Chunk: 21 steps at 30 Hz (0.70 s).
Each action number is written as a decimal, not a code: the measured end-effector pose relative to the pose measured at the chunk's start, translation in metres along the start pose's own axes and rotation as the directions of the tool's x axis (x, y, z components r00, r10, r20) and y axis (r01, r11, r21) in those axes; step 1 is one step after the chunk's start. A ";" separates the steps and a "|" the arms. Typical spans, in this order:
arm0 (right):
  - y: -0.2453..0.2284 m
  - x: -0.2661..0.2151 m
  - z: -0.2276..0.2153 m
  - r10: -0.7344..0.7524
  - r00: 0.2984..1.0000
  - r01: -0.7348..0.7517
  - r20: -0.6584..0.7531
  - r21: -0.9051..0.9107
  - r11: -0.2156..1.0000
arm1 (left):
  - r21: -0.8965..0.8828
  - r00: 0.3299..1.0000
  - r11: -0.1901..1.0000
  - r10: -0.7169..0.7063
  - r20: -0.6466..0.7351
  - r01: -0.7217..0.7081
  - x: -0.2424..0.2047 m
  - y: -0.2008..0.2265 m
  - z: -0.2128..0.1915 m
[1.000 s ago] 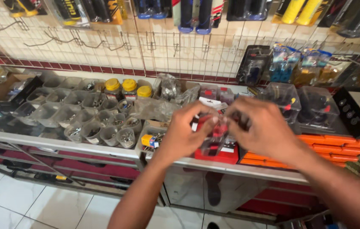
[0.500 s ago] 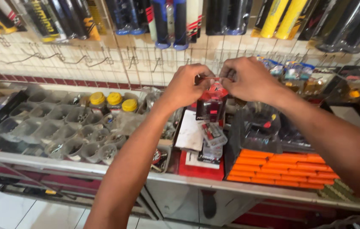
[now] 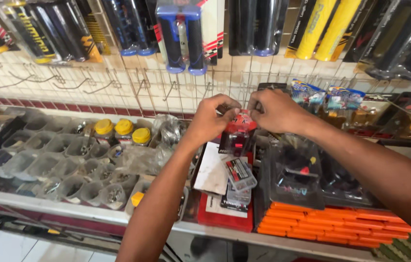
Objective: The person handles various packaged motorcycle parts on a glass counter, picking them up to look at them and then placing some on a wall-mounted display rack.
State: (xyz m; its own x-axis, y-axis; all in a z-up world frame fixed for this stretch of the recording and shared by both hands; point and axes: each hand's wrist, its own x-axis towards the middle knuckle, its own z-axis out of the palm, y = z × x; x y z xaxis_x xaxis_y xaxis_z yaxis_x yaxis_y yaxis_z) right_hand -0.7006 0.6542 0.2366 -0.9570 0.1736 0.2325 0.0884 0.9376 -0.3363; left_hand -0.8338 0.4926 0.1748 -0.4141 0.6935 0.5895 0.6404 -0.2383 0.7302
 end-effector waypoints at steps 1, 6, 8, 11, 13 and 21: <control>0.000 0.000 0.003 0.005 1.000 -0.005 0.004 0.011 1.000 | -0.005 1.000 1.000 -0.012 0.012 0.012 -0.001 -0.002 -0.001; 0.000 0.002 0.001 0.007 0.999 -0.005 -0.035 0.059 0.998 | -0.002 0.999 0.999 0.051 -0.001 -0.051 0.006 -0.003 -0.004; -0.001 0.002 0.002 0.002 0.999 0.001 -0.049 0.046 0.999 | -0.003 0.999 0.999 0.052 -0.003 -0.052 0.007 -0.004 -0.004; -0.003 0.002 0.002 -0.041 0.995 0.041 -0.086 0.000 0.999 | 0.067 0.995 0.993 0.094 -0.014 -0.093 0.011 -0.003 -0.004; -0.004 -0.001 0.005 0.017 0.998 -0.017 -0.064 -0.005 1.000 | 0.125 0.990 0.983 0.139 -0.030 -0.134 0.008 -0.004 0.000; -0.007 0.012 0.016 -0.041 0.990 0.024 -0.135 -0.128 0.992 | 0.191 0.986 0.979 0.095 -0.139 -0.067 0.019 -0.024 0.012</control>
State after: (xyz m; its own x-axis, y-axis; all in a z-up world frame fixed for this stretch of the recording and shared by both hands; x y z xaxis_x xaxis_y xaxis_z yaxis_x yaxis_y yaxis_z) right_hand -0.7170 0.6447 0.2276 -0.9138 0.1738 0.3671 0.1000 0.9723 -0.2114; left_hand -0.8490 0.5198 0.1639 -0.4375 0.5667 0.6982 0.7783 -0.1502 0.6097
